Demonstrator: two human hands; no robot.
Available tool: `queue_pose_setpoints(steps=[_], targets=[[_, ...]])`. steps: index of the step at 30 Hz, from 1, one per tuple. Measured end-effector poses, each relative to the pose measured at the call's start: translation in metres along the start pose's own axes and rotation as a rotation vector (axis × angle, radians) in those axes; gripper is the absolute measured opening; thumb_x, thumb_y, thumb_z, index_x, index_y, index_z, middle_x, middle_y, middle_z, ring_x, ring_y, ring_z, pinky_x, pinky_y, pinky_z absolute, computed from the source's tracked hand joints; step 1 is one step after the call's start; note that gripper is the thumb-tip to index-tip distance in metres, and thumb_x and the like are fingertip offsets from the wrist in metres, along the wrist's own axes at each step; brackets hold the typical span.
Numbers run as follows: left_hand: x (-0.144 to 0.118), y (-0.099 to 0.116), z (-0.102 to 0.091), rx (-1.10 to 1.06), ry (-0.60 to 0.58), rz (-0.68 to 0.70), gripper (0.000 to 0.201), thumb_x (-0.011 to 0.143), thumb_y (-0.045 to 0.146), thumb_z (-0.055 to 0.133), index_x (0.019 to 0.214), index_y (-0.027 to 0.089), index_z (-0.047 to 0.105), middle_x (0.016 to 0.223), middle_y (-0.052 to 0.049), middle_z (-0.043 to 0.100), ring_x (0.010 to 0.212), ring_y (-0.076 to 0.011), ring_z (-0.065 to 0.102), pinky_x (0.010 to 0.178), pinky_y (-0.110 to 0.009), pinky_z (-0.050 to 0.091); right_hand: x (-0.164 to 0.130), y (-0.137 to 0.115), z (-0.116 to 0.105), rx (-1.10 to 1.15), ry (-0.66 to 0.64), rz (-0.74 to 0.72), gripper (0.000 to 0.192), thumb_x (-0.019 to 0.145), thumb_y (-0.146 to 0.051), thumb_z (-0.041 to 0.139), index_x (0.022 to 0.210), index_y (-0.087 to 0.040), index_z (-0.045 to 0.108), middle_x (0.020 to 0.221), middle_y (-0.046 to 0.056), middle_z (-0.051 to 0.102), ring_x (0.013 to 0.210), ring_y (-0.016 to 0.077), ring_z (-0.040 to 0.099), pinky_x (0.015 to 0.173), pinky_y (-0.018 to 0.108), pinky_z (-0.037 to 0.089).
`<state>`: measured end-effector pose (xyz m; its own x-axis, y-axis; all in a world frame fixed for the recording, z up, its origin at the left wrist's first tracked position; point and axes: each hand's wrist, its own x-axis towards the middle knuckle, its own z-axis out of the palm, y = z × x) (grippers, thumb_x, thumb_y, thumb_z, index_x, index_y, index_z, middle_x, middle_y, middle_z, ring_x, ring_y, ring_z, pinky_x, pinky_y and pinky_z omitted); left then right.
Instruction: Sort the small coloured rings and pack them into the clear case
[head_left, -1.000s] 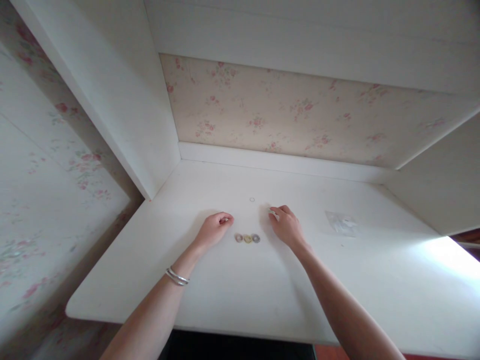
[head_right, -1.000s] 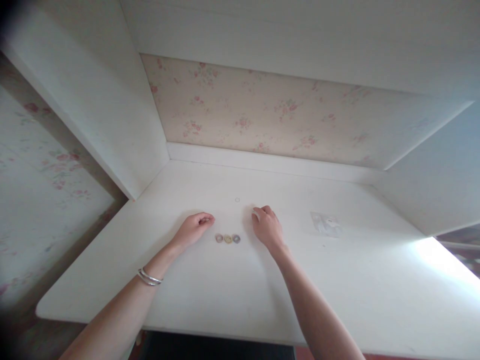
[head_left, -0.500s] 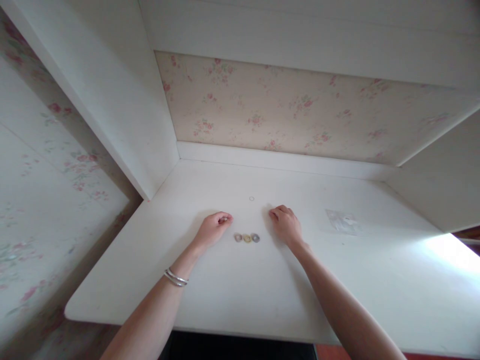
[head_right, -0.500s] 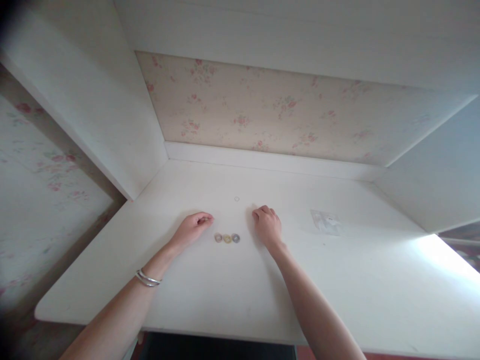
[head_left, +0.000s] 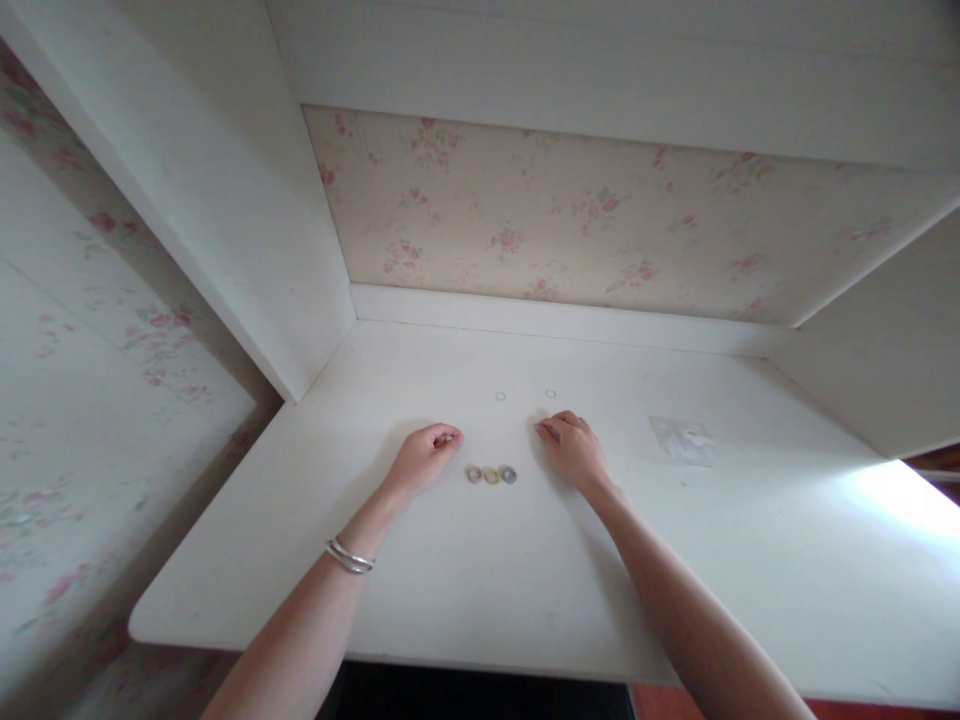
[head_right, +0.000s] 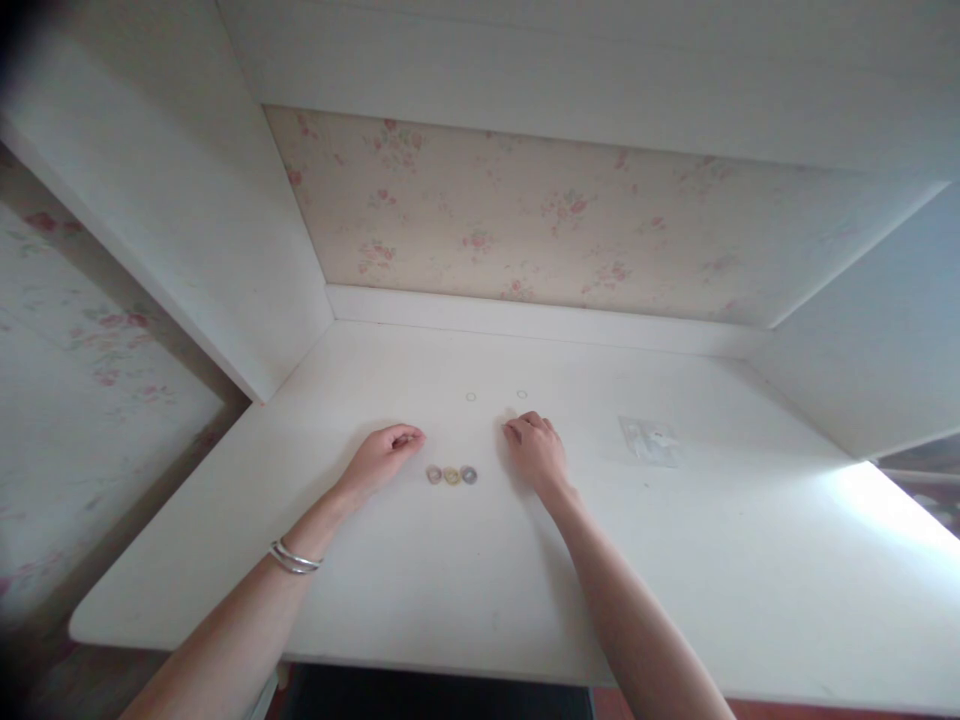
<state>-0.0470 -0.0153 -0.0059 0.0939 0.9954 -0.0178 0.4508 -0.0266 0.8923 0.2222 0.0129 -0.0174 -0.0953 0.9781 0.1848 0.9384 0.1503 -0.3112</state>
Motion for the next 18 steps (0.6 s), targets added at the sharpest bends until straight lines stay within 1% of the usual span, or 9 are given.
queue_pose_setpoints(steps=[2,4,7,11,13,16,18], targets=[[0.000,-0.001,0.001,0.000,0.008,0.006,0.036,0.080,0.047,0.051,0.090,0.016,0.068,0.071,-0.002,0.062,0.062,-0.0138,0.052,0.057,-0.024,0.036,-0.002,-0.001,0.000,0.008,0.000,-0.003,0.027,0.092,-0.032,0.042,0.093,-0.022,0.067,0.099,0.004,0.060,0.092,0.0159,0.052,0.080,0.026,0.037],[0.001,-0.002,0.001,0.000,0.010,0.006,0.036,0.080,0.047,0.051,0.090,0.016,0.068,0.072,-0.002,0.063,0.063,-0.0141,0.052,0.057,-0.024,0.036,-0.005,-0.003,0.000,-0.011,0.018,-0.010,0.028,0.093,-0.031,0.040,0.094,-0.022,0.066,0.101,0.004,0.060,0.092,0.0156,0.053,0.080,0.026,0.037],[0.002,-0.003,0.001,0.013,0.008,0.005,0.035,0.080,0.047,0.051,0.090,0.017,0.068,0.072,-0.002,0.063,0.064,-0.0141,0.052,0.058,-0.024,0.036,-0.010,-0.004,-0.001,-0.083,0.039,-0.035,0.028,0.094,-0.029,0.038,0.097,-0.021,0.064,0.103,0.005,0.059,0.093,0.0167,0.052,0.079,0.027,0.037],[0.002,-0.004,0.001,0.027,-0.003,0.007,0.035,0.080,0.047,0.051,0.091,0.018,0.068,0.076,-0.002,0.064,0.066,-0.0144,0.054,0.059,-0.024,0.037,-0.013,-0.003,-0.003,-0.154,0.037,-0.068,0.028,0.094,-0.027,0.036,0.098,-0.020,0.063,0.104,0.006,0.059,0.091,0.0178,0.053,0.077,0.028,0.037],[0.001,-0.004,0.001,0.025,-0.006,0.005,0.034,0.080,0.046,0.051,0.091,0.018,0.068,0.078,-0.002,0.065,0.068,-0.0146,0.055,0.060,-0.024,0.038,-0.014,-0.003,-0.004,-0.122,0.035,-0.070,0.027,0.094,-0.027,0.036,0.097,-0.020,0.063,0.102,0.006,0.059,0.089,0.0177,0.053,0.075,0.028,0.038],[0.001,-0.003,0.001,0.013,-0.012,-0.005,0.035,0.081,0.046,0.051,0.092,0.018,0.067,0.078,-0.002,0.065,0.068,-0.0149,0.055,0.061,-0.024,0.038,-0.020,-0.008,-0.008,0.024,0.068,-0.070,0.026,0.094,-0.029,0.038,0.094,-0.020,0.062,0.100,0.006,0.059,0.087,0.0164,0.054,0.074,0.027,0.040],[0.000,-0.003,0.001,0.003,-0.015,-0.006,0.036,0.081,0.047,0.051,0.093,0.018,0.067,0.079,-0.002,0.066,0.069,-0.0150,0.056,0.062,-0.024,0.039,-0.028,-0.015,-0.010,0.129,0.090,-0.120,0.027,0.094,-0.031,0.039,0.094,-0.019,0.062,0.099,0.006,0.059,0.087,0.0155,0.054,0.077,0.026,0.041]])
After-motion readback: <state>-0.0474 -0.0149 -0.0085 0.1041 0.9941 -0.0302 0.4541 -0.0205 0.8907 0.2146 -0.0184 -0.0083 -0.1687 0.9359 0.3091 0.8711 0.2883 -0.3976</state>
